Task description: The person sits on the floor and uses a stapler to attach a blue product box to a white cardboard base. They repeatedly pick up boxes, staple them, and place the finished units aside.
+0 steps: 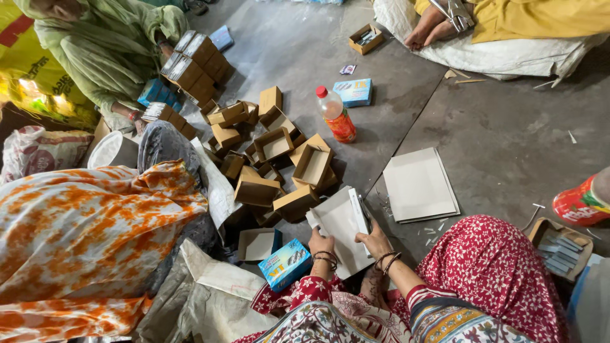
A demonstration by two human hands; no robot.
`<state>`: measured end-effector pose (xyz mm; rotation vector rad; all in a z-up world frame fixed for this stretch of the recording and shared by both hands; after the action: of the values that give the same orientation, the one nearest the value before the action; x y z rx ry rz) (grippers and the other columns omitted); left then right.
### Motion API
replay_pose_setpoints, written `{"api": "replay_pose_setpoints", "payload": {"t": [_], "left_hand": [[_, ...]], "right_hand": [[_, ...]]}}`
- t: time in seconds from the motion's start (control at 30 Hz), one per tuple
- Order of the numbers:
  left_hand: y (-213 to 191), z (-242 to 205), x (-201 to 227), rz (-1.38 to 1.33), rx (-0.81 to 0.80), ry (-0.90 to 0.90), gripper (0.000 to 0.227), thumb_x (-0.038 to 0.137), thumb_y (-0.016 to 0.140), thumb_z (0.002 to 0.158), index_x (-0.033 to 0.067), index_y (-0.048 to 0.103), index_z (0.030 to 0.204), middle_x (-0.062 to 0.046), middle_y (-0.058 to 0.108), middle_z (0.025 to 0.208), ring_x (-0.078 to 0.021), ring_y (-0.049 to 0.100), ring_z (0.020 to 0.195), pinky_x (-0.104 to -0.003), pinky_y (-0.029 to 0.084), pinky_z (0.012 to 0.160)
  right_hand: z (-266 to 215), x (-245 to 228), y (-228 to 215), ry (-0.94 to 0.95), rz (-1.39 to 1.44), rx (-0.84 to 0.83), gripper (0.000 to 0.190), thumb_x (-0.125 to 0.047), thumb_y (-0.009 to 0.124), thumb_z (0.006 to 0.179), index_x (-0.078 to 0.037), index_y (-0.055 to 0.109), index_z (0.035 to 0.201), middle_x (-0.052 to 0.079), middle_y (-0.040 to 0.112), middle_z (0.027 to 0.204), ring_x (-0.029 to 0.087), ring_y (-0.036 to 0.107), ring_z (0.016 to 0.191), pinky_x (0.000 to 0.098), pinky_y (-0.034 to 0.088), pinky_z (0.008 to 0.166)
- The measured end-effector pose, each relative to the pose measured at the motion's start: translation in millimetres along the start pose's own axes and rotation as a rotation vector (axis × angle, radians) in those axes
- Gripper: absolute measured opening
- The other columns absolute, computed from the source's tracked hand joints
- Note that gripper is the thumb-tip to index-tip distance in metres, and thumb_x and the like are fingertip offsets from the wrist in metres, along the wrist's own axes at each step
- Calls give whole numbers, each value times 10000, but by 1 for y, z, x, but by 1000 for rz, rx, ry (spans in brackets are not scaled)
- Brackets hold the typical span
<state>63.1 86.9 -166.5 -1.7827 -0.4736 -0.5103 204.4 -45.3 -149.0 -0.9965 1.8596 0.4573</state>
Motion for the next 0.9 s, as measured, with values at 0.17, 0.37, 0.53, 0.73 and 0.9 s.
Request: {"api": "replay_pose_setpoints", "payload": {"t": [0.17, 0.37, 0.53, 0.73, 0.9], "left_hand": [[-40, -1, 5, -149, 211, 215, 361, 224, 702, 822, 48, 725, 1135, -166, 777, 1038, -302, 714, 969, -393, 560, 888], [-160, -22, -5, -445, 182, 354, 292, 96, 655, 928, -1, 658, 1203, -99, 776, 995, -119, 678, 849, -279, 548, 776], [-164, -73, -11, -761, -167, 220, 396, 32, 641, 904, -2, 604, 1297, -73, 721, 1171, -134, 660, 996, -268, 532, 855], [-132, -90, -2, -996, -349, 146, 485, 5, 670, 853, 86, 590, 1324, -69, 665, 1246, -160, 624, 1051, -297, 522, 875], [-129, -88, -5, -1333, -468, 224, 205, 114, 600, 902, 49, 608, 1096, -50, 604, 1389, -177, 590, 1172, -322, 475, 973]], "right_hand": [[8, 4, 0, -253, -280, 143, 976, -253, 818, 647, -47, 387, 1498, 221, 600, 1274, 350, 597, 1171, 427, 471, 1010], [7, 11, 7, -360, -808, 166, 922, -379, 831, 741, -114, 402, 1513, 183, 571, 1293, 333, 542, 1218, 481, 405, 1066], [1, -3, -2, -81, 501, -324, 637, -543, 473, 922, -232, 518, 1476, 47, 661, 1265, 202, 614, 1071, 370, 513, 911], [-13, -7, -6, -260, 540, -258, 469, -161, 688, 917, -179, 619, 1381, 5, 670, 1063, 137, 615, 978, 314, 531, 915], [-24, -11, -8, -372, 619, -277, 186, -25, 602, 957, -85, 701, 1103, -5, 707, 1007, 136, 640, 988, 282, 518, 941]]}}
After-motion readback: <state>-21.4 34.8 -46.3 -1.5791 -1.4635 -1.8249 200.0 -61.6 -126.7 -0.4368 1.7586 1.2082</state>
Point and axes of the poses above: each hand's wrist, its own z-axis towards the middle knuckle, its own y-axis out of the palm, x = y × z, the point moved 2 cm from there along z, towards the middle knuckle
